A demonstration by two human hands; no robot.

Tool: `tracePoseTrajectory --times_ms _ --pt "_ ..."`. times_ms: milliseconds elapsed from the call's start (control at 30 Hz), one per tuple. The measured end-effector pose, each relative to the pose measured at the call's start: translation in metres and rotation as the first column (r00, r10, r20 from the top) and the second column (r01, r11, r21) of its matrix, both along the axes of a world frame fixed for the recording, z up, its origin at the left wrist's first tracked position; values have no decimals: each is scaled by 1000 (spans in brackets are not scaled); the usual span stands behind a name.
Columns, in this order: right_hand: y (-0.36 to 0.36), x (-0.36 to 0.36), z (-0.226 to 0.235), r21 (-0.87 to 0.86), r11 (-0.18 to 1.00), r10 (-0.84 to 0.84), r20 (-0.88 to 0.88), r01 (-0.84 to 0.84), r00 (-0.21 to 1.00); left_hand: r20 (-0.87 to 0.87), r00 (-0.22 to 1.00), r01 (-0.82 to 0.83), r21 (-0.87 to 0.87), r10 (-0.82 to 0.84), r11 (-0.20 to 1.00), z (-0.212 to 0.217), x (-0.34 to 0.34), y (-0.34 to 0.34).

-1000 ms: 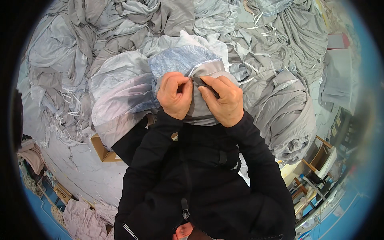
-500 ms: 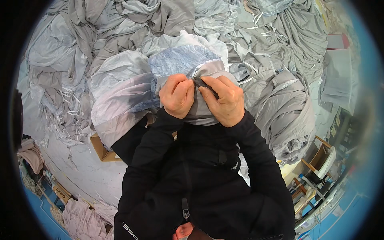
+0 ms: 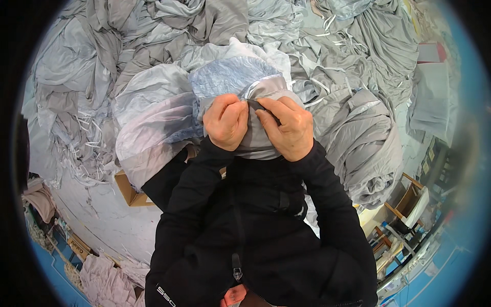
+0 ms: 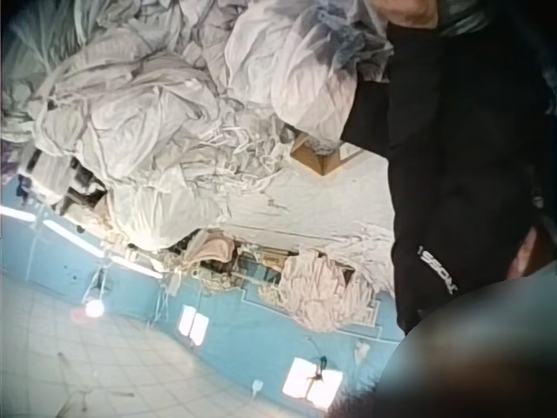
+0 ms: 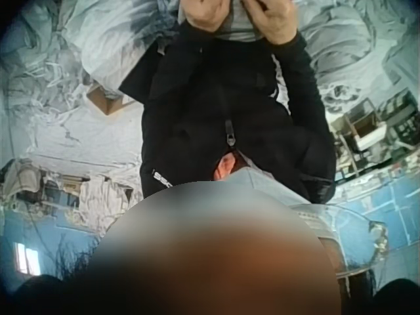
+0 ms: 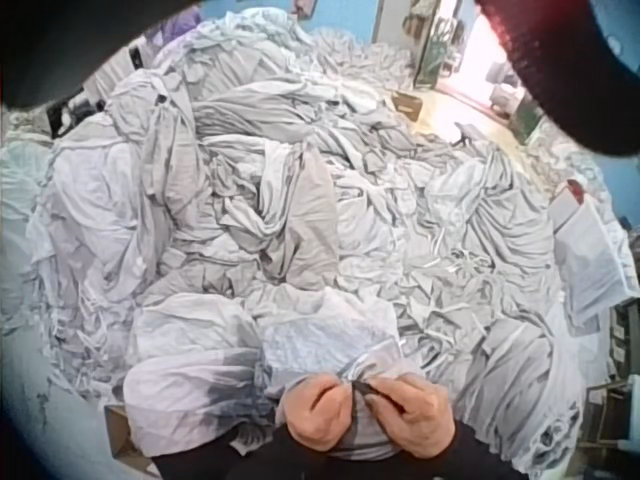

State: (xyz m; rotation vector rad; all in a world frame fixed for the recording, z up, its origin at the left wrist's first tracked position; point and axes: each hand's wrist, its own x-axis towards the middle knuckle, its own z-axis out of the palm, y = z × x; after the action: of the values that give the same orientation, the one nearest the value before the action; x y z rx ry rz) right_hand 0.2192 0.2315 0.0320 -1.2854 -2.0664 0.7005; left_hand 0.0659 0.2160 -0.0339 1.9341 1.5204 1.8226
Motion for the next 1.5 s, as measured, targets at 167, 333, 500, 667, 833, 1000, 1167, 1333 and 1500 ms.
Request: tracePoseTrajectory --times_ms 167,333,500,667,833,1000,1167,1333,1500 --pt "1 2 0 -31 997 -76 -100 73 992 55 998 -32 -72 36 997 3 0 -2" --pt "1 20 -13 -146 979 -169 -179 143 969 318 948 104 -404 33 909 19 -14 3" --pt "3 26 -30 -264 946 -284 -389 189 877 598 800 438 -622 33 649 16 -45 15" --pt "-3 38 -45 -439 880 -363 -377 181 852 595 804 482 -626 -24 613 13 -60 16" --pt "-5 34 -53 -399 897 -371 -451 189 811 652 756 586 -626 -67 515 2 -77 10" --pt "14 42 -50 -405 908 -289 -429 104 856 710 703 625 -642 36 445 6 -90 7" --pt "32 45 -44 -495 860 -306 -316 119 898 663 747 614 -717 50 330 2 -111 0" --pt "69 42 -49 -238 954 110 -288 -182 951 514 845 530 -774 -144 348 11 -121 -21" --pt "80 54 -60 -432 887 91 -182 -162 979 151 978 209 -677 -145 705 51 -103 -50"
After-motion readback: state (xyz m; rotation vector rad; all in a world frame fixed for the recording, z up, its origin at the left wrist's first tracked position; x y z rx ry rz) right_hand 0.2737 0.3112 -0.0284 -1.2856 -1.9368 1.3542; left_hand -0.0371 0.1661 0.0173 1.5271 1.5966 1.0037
